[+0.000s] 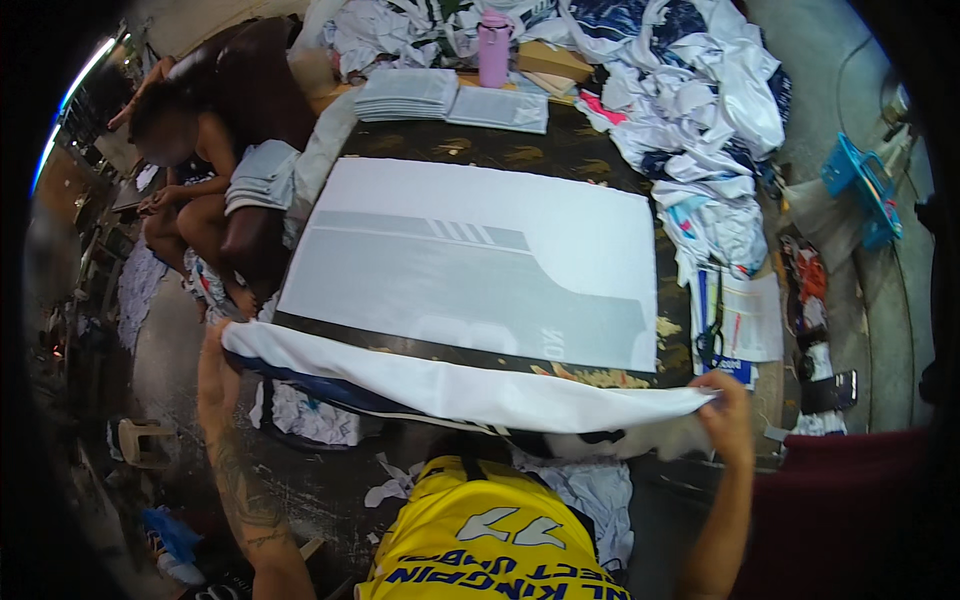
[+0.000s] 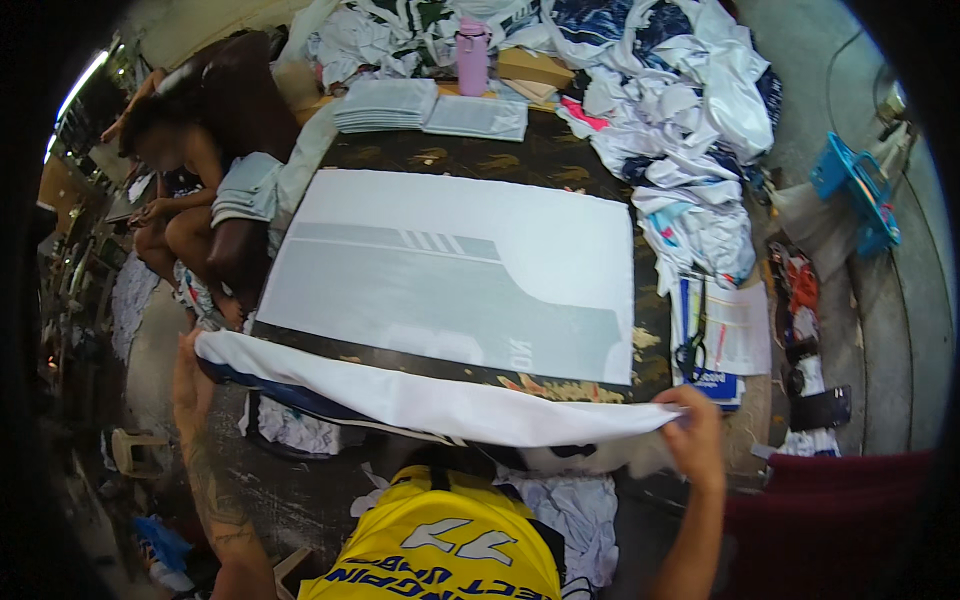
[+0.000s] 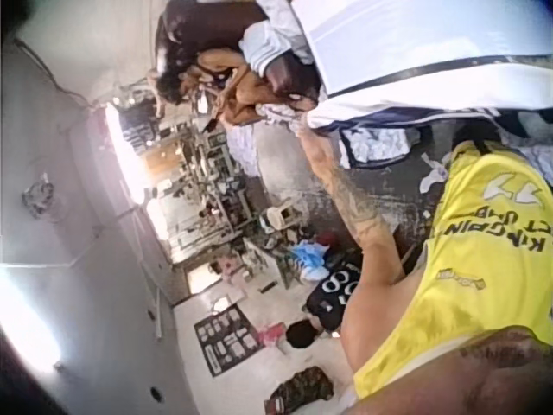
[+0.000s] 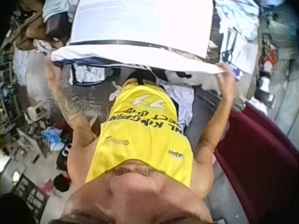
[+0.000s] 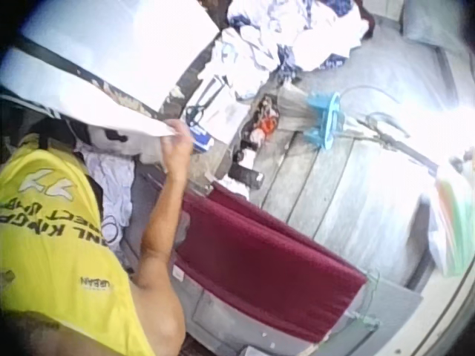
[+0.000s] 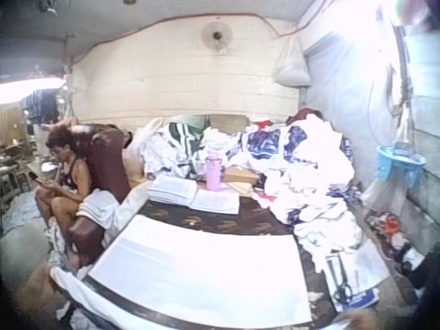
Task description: The person aligns a white fabric sheet on a table, uses shears to cut it into a specific shape, and repeats the process with another printed fabric sheet. The person handles the fabric and shears throughout, cutting and repositioning the material on the table.
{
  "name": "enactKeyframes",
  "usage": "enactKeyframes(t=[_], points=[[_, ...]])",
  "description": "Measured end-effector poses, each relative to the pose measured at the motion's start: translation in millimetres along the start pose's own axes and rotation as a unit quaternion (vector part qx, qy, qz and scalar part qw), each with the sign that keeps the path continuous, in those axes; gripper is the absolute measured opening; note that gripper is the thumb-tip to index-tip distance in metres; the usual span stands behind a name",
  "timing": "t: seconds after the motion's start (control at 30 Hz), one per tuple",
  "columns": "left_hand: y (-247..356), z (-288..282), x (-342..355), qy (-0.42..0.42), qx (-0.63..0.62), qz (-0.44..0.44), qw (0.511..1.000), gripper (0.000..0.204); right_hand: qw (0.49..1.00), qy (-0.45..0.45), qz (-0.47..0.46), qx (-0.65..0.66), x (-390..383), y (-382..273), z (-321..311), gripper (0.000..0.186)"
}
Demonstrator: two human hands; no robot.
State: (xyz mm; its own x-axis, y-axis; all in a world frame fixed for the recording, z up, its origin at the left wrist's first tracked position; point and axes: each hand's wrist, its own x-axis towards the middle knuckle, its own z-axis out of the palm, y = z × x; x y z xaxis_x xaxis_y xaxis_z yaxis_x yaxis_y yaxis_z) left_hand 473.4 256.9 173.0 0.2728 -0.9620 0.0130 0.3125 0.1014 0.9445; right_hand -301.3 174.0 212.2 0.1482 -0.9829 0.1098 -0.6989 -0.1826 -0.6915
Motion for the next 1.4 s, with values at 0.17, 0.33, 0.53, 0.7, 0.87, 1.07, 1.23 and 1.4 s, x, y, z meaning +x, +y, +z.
enactKeyframes(t=[0.17, 0.33, 0.53, 0.7, 0.87, 1.07, 1.23, 1.4], points=[[11.7, -8.4, 55.5, 0.045, 0.261, -0.062, 0.962, 0.028, 0.988, 0.079, 0.069, -0.117, 57.3, -14.2, -43.6, 0.008], [-8.1, 43.1, 96.3, 0.035, 0.334, -0.112, 0.935, 0.058, 0.977, 0.083, 0.197, -0.005, 90.3, -28.5, 14.7, 0.014], [-45.2, 255.7, 94.9, -0.333, 0.38, -0.069, 0.86, 0.013, 0.94, -0.188, -0.046, 0.28, 139.9, -138.0, 203.4, 0.1], [45.3, 261.7, 108.2, -0.117, 0.464, 0.169, 0.862, 0.012, 0.864, -0.47, -0.051, 0.17, 104.9, -153.1, 246.2, 0.044], [93.0, 110.8, 103.1, 0.027, 0.629, 0.254, 0.734, 0.046, 0.932, -0.332, 0.072, -0.123, 45.0, -46.7, 146.5, 0.037], [81.0, -40.7, 65.3, 0.271, 0.618, 0.162, 0.721, 0.043, 0.981, -0.056, 0.015, -0.186, 22.1, -15.8, 27.9, 0.041], [23.4, -75.2, 82.7, 0.348, 0.485, 0.234, 0.767, 0.051, 0.994, 0.059, 0.058, -0.076, 23.3, -13.4, -20.0, 0.025], [22.7, -47.8, 206.2, 0.432, 0.435, 0.339, 0.713, 0.049, 0.934, 0.349, -0.017, 0.07, 101.1, 8.0, -49.9, 0.028]])
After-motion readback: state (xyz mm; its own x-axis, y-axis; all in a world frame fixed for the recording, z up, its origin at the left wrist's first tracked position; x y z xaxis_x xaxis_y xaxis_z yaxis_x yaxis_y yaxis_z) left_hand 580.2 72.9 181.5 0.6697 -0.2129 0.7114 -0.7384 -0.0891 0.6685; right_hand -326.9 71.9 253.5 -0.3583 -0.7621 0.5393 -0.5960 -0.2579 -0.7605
